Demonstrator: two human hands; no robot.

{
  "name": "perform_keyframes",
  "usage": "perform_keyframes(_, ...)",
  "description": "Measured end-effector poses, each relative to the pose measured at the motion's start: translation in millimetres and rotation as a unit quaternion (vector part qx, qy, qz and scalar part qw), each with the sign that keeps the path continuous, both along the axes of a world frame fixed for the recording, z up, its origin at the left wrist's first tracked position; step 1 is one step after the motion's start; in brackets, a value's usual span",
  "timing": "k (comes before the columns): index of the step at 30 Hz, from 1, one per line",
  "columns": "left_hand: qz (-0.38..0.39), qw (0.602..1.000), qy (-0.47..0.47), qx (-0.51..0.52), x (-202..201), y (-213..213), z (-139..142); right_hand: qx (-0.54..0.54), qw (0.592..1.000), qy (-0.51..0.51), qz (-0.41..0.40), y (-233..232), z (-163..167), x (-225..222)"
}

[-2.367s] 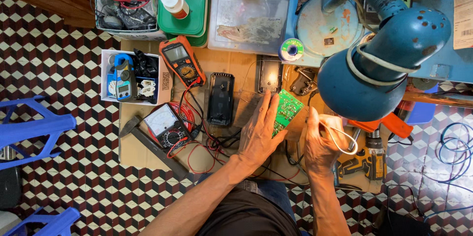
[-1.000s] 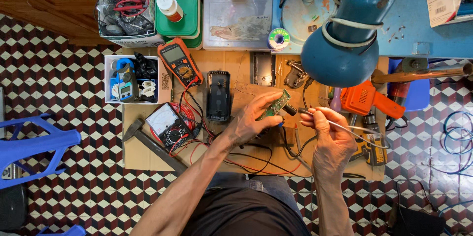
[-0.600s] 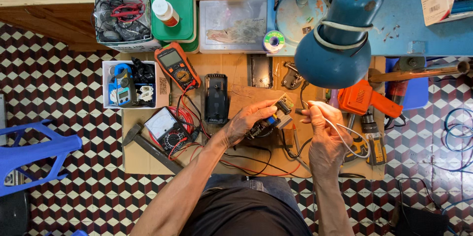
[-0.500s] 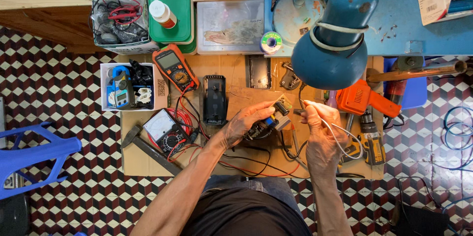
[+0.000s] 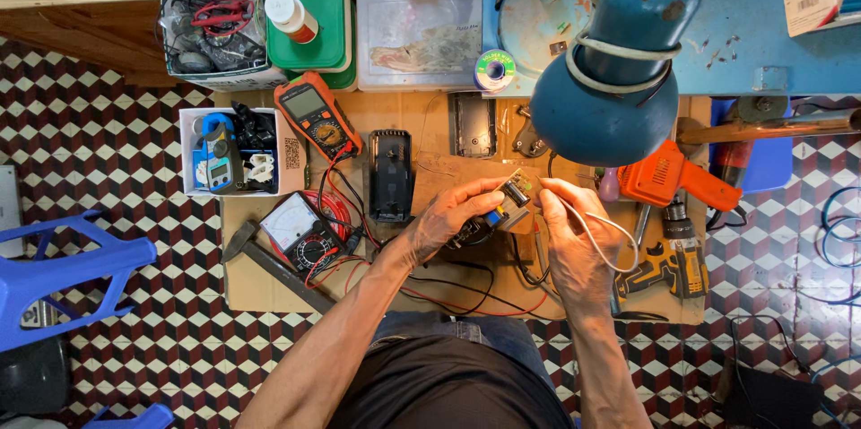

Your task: The person uses a heat gun to apply heat to a green circuit board and then attaches a small cylindrical component to it. The person repeatedly flips the board and applies heat to different areas while handling the component and wires.

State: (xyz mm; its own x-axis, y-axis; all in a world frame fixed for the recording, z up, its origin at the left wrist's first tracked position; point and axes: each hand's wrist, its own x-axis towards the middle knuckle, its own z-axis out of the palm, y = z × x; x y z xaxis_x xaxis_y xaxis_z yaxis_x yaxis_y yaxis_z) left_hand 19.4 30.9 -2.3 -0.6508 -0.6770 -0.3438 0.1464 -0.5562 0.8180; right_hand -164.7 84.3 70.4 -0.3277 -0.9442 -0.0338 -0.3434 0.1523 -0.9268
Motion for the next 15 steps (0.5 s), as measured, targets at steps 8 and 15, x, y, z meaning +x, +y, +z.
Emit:
perform_keyframes(8,0.030,0.999,-0.027,-0.024,-7,7,-15,0.069,0.997,-0.021,-0.023,-12,-11,1)
perform_keyframes(15,0.063,0.997,-0.008,-0.042,-12,9,-11,0.045,0.998,-0.018,-0.030,-12,-11,19)
